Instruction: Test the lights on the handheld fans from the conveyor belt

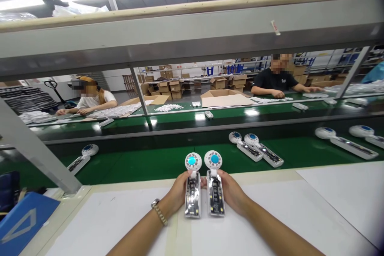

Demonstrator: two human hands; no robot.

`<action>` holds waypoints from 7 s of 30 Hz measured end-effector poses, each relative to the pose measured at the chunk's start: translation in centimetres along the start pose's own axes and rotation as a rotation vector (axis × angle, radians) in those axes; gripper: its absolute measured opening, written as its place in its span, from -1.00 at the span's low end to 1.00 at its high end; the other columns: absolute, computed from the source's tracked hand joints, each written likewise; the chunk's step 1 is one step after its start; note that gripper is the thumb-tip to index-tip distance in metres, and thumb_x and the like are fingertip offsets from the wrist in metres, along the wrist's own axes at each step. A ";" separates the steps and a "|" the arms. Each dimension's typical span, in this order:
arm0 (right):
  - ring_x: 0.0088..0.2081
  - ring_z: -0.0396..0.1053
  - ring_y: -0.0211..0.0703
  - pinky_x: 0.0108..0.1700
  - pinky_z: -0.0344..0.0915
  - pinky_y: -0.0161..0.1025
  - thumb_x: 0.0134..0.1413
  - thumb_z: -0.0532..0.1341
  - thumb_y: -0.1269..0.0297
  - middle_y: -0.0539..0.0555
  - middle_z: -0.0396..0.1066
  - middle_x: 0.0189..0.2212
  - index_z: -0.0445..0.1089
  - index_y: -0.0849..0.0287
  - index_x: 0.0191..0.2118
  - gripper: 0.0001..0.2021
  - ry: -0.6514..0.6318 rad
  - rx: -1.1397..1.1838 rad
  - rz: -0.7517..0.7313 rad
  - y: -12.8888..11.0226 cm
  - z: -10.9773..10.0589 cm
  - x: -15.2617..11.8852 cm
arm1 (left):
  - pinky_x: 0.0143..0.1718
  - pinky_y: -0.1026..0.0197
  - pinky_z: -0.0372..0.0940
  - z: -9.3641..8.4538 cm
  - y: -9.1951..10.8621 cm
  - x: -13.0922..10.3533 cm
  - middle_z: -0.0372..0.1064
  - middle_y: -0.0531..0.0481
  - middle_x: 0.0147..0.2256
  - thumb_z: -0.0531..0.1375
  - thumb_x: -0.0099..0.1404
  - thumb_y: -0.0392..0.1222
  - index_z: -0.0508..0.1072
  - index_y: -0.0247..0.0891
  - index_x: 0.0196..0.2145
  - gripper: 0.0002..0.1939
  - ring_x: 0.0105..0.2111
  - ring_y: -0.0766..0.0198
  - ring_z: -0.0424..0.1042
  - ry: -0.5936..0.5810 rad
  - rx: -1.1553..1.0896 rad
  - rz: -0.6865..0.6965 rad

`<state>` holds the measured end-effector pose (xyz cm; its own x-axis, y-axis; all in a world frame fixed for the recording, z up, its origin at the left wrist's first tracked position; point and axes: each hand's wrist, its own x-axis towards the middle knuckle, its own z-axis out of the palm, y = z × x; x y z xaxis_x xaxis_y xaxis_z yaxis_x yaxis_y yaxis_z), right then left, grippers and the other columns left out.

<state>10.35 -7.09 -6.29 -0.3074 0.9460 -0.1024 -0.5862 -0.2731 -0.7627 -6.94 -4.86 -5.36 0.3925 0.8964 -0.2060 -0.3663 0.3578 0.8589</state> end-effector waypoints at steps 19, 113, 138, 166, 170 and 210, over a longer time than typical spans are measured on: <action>-0.52 0.37 -0.19 -0.40 0.30 -0.31 0.01 -0.01 -0.24 0.12 0.42 -0.59 0.36 0.25 -0.50 -0.43 0.093 -0.050 0.182 -0.3 -0.3 0.9 | -0.38 0.16 0.33 0.0 0.7 0.5 0.33 -0.12 -0.65 -0.04 0.11 0.38 0.35 -0.35 -0.57 -0.34 -0.62 0.24 0.34 0.125 -0.049 -0.119; -0.26 0.41 -0.09 -0.36 0.26 -0.33 -0.30 0.39 0.24 0.13 0.47 -0.32 0.37 0.22 -0.23 -0.59 0.075 -0.142 -0.190 -1.5 -1.7 6.6 | -0.14 0.05 0.22 -4.9 1.9 6.1 -0.03 -0.29 0.12 -0.01 0.27 -0.14 0.32 -0.24 -0.09 -0.71 -0.15 0.04 0.35 0.480 1.657 0.601; -0.53 0.41 -0.20 -0.50 0.37 -0.25 -0.06 0.22 0.01 -0.03 0.41 -0.45 0.23 0.06 -0.20 -0.66 0.243 -0.034 -0.191 -0.7 -1.4 6.3 | -0.19 0.02 0.39 -2.5 2.7 4.8 0.36 -0.11 -0.12 0.25 0.07 -0.37 0.25 -0.19 -0.09 -0.56 -0.21 0.11 0.44 0.070 -0.004 0.195; -0.19 0.42 -0.04 -0.07 0.25 -0.06 -0.16 0.33 0.36 0.08 0.42 -0.24 0.16 0.12 -0.04 -0.49 -0.073 -0.138 -0.040 -0.3 -1.6 0.2 | -0.19 0.08 0.30 -0.5 0.5 1.6 0.35 -0.15 -0.18 0.23 0.00 -0.40 0.22 -0.30 -0.18 -0.59 -0.22 0.10 0.41 -0.064 0.133 0.008; -0.21 0.40 -0.09 -0.11 0.25 -0.13 -0.17 0.32 0.37 0.04 0.42 -0.28 0.16 0.11 -0.03 -0.48 -0.042 -0.138 -0.051 -0.2 -1.7 0.4 | -0.16 0.10 0.27 -0.7 0.4 1.6 0.35 -0.15 -0.17 0.24 -0.04 -0.40 0.21 -0.29 -0.17 -0.55 -0.19 0.10 0.39 -0.130 0.158 0.031; -0.15 0.36 0.00 -0.10 0.25 -0.08 -0.21 0.33 0.31 0.12 0.39 -0.18 0.23 0.13 -0.05 -0.49 -0.052 -0.186 -0.077 -1.3 -0.6 -0.2 | -0.12 0.09 0.22 -0.1 1.1 0.8 0.34 -0.17 -0.12 0.28 -0.03 -0.39 0.31 -0.27 -0.14 -0.54 -0.13 0.06 0.35 -0.170 0.116 0.037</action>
<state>11.60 -6.78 -5.70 -0.3084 0.9512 -0.0098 -0.4625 -0.1589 -0.8723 -7.14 -3.76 -4.64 0.5206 0.8480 -0.0994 -0.2879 0.2840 0.9146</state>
